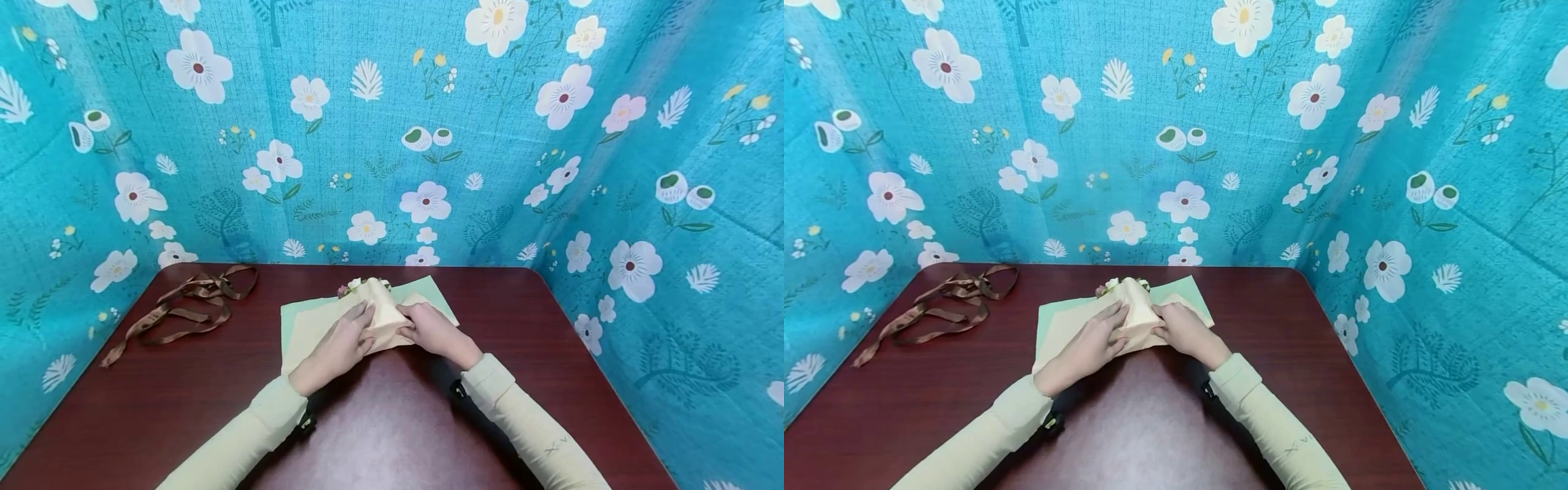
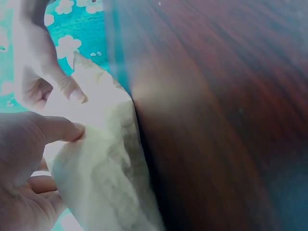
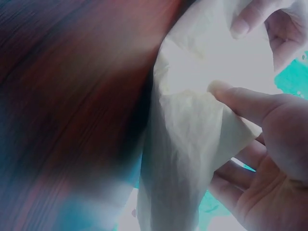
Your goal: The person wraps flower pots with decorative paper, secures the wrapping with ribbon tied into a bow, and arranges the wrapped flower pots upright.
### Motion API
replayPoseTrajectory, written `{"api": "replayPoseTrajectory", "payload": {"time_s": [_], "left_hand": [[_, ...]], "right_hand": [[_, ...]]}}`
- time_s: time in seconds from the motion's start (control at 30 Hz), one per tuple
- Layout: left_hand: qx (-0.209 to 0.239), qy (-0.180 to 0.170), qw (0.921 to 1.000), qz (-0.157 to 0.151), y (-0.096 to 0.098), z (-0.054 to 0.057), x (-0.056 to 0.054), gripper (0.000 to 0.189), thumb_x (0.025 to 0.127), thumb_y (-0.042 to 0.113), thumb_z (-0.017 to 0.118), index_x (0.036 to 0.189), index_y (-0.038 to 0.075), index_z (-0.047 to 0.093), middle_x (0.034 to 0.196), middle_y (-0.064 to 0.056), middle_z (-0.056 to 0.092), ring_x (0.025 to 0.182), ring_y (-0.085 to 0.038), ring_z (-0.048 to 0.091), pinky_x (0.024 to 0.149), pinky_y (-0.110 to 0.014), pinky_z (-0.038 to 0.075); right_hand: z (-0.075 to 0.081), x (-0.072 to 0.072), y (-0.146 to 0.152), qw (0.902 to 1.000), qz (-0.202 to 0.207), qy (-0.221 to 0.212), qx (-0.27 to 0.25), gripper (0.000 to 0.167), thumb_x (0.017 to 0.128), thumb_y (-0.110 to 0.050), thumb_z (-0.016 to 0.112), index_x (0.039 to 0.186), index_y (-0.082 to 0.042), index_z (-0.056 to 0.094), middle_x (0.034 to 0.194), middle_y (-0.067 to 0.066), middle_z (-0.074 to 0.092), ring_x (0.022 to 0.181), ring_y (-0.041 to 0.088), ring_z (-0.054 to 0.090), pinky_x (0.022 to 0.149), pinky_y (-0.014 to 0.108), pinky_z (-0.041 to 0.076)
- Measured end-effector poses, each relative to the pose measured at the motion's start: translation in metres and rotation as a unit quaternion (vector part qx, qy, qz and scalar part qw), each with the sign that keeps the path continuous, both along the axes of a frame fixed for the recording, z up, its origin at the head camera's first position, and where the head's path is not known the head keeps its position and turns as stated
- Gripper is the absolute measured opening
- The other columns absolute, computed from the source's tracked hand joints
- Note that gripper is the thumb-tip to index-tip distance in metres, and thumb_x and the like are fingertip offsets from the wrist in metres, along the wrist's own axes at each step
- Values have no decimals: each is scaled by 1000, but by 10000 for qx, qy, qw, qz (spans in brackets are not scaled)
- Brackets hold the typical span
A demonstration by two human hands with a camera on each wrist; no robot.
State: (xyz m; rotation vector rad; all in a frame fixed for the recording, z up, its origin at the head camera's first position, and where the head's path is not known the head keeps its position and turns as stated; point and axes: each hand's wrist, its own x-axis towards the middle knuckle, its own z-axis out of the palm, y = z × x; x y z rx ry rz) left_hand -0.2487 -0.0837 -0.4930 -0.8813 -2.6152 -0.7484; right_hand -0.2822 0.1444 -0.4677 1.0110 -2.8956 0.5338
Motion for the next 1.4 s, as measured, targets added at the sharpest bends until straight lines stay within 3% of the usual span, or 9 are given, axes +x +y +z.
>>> {"api": "replayPoseTrajectory", "payload": {"time_s": [0.13, 0.37, 0.53, 0.67, 0.8, 0.93, 1.1, 1.23, 1.4], "left_hand": [[-54, -3, 10000, -24, -2, 1, 0, 63, 88, 9, 80, 142, -9, 53, 144, -34, 51, 136, -42, 51, 104, -46, 50], [86, -128, 9998, -92, -3, 0, -1, 59, 89, 9, 78, 139, -10, 55, 140, -37, 52, 129, -44, 56, 96, -46, 54], [165, -174, 9997, -70, -2, -1, -2, 56, 89, 8, 77, 137, -11, 56, 137, -37, 54, 124, -44, 60, 91, -45, 57], [112, -151, 9998, -13, -3, -2, -2, 56, 89, 8, 76, 138, -11, 56, 137, -36, 55, 126, -42, 59, 92, -45, 57], [196, -263, 9994, -46, -5, -3, 1, 58, 90, 7, 75, 139, -12, 53, 139, -36, 54, 132, -42, 54, 96, -47, 54], [388, -440, 9982, -141, -8, -4, 4, 62, 89, 7, 76, 141, -13, 51, 143, -35, 50, 135, -41, 51, 101, -48, 51], [531, -607, 9962, -337, -13, -6, 3, 67, 88, 8, 78, 143, -16, 47, 148, -33, 45, 138, -41, 48, 105, -47, 48], [442, -854, 9943, -458, -19, -7, 0, 72, 89, 10, 78, 147, -13, 42, 154, -30, 39, 142, -38, 43, 109, -46, 45], [351, -883, 9940, -544, -24, -6, -1, 74, 90, 12, 76, 149, -13, 39, 154, -31, 40, 143, -39, 42, 112, -47, 41]], "right_hand": [[3, 2, -3, 9999, -6, 154, 16, 46, 90, -12, 78, 131, 4, 64, 94, 7, 74, 79, 14, 62, 69, 30, 51], [1, 3, -5, 9995, -98, 201, 223, 21, 90, -17, 79, 103, -5, 68, 71, -2, 57, 66, 12, 53, 60, 31, 46], [1, 3, -3, 9999, -54, -90, 103, 25, 91, -27, 78, 101, -7, 66, 68, -4, 52, 60, 9, 48, 55, 25, 43], [5, 1, -2, 9980, -6, -521, -370, 20, 97, -29, 68, 100, -9, 69, 69, -3, 54, 62, 8, 47, 57, 24, 41], [10, 0, -9, 9935, -255, -713, -846, 39, 105, -30, 51, 73, -11, 63, 60, -4, 45, 58, 8, 39, 58, 26, 37], [12, -1, -20, 9920, -790, -639, -752, 53, 102, -41, 54, 57, -15, 45, 53, -6, 34, 51, 9, 32, 51, 27, 32], [16, -2, -36, 9846, -1517, -809, -321, 51, 91, -51, 66, 59, -14, 50, 55, -1, 45, 53, 14, 43, 50, 30, 37], [18, -4, -48, 9784, -1811, -992, -107, 51, 85, -57, 70, 71, -10, 60, 65, 5, 57, 60, 18, 54, 53, 31, 42], [17, -6, -62, 9771, -2012, -655, 233, 58, 77, -66, 73, 81, -8, 65, 71, 6, 63, 65, 18, 60, 56, 32, 48]]}}
